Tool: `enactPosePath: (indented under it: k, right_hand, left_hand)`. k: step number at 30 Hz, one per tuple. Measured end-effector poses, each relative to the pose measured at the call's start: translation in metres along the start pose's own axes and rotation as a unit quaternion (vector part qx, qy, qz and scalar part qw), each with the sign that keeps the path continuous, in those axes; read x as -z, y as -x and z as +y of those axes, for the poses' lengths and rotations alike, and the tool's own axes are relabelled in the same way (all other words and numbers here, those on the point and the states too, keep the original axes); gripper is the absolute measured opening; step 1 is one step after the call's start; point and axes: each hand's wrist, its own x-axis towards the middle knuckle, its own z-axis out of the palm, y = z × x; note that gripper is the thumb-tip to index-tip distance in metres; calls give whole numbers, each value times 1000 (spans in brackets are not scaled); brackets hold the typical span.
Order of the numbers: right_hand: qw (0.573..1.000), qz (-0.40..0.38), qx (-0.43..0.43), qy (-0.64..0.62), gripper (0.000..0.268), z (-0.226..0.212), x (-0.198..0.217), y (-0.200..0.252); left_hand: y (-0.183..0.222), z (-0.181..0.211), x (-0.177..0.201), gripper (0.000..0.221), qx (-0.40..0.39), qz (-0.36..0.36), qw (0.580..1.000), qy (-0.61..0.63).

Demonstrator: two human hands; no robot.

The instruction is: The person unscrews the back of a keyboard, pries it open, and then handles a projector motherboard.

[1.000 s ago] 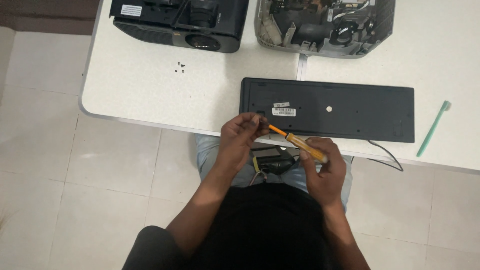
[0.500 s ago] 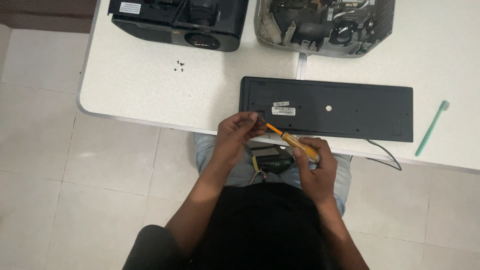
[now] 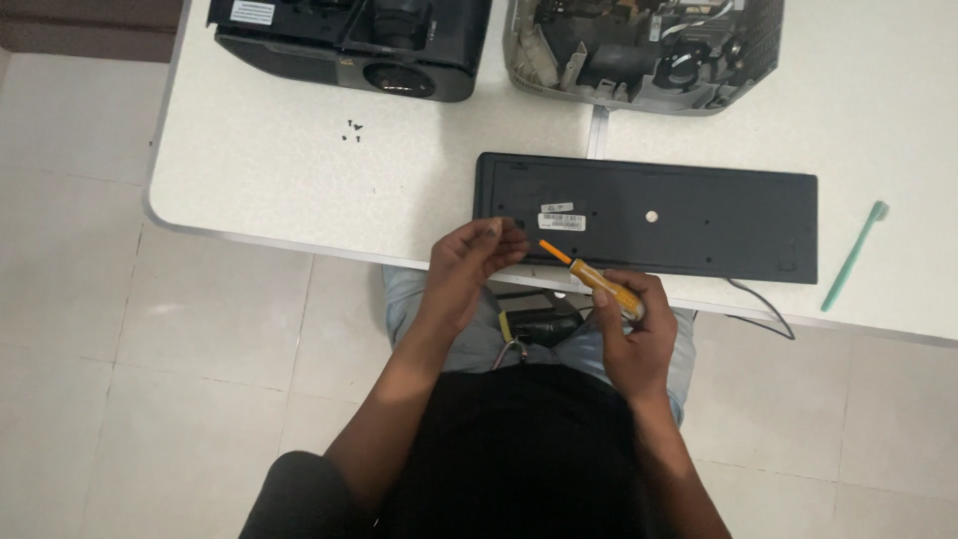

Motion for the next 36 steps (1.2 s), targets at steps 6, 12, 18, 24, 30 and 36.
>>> enactPosePath:
  k: [6,12,18,24,30,36]
  right_hand:
    - [993,91,-50,-48,26,15,9,-4]
    - [991,115,-16,-66,27,19,22,-20]
    - [990,95,2,-101,26,0,10,-36]
    - [992,95,24,-82,26,-3,4,-47]
    - [989,123,79,14,18,10,24,-69]
    - [983,110,128,78,15,17,33,-94]
  left_hand:
    - [22,12,-20,21,-240,14,904,-354]
    - [12,17,0,55,-308,10,798,-518]
    - [-1,8,22,76,-254,-37,819,-513]
    - [-6,7,30,72,-264,-26,816,-513]
    - [-17,-4,34,63,-294,11,784,-546]
    - [-14,-20,-11,62,-374,-83,726,-571]
